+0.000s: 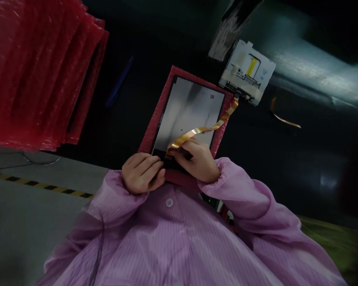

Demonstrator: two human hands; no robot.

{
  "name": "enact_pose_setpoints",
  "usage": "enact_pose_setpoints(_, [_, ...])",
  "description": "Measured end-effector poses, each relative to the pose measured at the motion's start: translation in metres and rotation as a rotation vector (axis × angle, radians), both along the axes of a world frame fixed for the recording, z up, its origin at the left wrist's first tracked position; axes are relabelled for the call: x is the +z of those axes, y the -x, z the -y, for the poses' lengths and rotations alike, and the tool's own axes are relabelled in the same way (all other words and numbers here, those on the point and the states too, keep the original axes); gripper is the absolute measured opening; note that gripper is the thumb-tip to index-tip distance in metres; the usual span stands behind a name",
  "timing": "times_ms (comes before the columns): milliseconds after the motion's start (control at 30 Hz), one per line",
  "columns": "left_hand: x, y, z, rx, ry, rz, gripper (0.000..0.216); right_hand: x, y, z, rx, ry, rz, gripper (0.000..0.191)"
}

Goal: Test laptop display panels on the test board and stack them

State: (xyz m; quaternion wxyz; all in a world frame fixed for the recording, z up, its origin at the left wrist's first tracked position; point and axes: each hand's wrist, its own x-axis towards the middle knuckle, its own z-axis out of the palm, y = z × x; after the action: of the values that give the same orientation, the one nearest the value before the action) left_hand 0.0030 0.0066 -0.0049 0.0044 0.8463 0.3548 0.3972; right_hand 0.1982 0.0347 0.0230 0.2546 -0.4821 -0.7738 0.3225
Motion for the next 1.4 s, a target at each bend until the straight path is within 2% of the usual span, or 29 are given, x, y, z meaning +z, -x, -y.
enact_pose_setpoints(333, [-0.0003, -0.0007, 0.0004, 0.009, 0.014, 0.003, 0.006, -0.0044, 0.0003, 0.0015, 0.027, 0.013, 0.057, 0.022])
enact_pose_setpoints(767, [-0.0011, -0.0006, -0.0004, -0.008, 0.013, 0.016, 0.007, -0.0009, 0.0014, 0.0021, 0.008, -0.112, 0.015, 0.015])
enact_pose_setpoints(1033, [0.0006, -0.0006, -0.0015, -0.009, 0.016, -0.007, 0.007, -0.0002, 0.0018, 0.003, 0.005, -0.072, 0.049, 0.017])
enact_pose_setpoints(1233, [-0.0001, -0.0005, -0.0014, -0.01, 0.004, -0.005, 0.007, 0.0018, 0.0027, 0.0041, -0.003, -0.11, 0.053, 0.017])
enact_pose_setpoints(1400, [-0.0002, -0.0003, -0.0015, -0.004, 0.0, -0.01, 0.008, 0.0029, 0.0038, 0.0051, -0.002, -0.032, 0.04, 0.016])
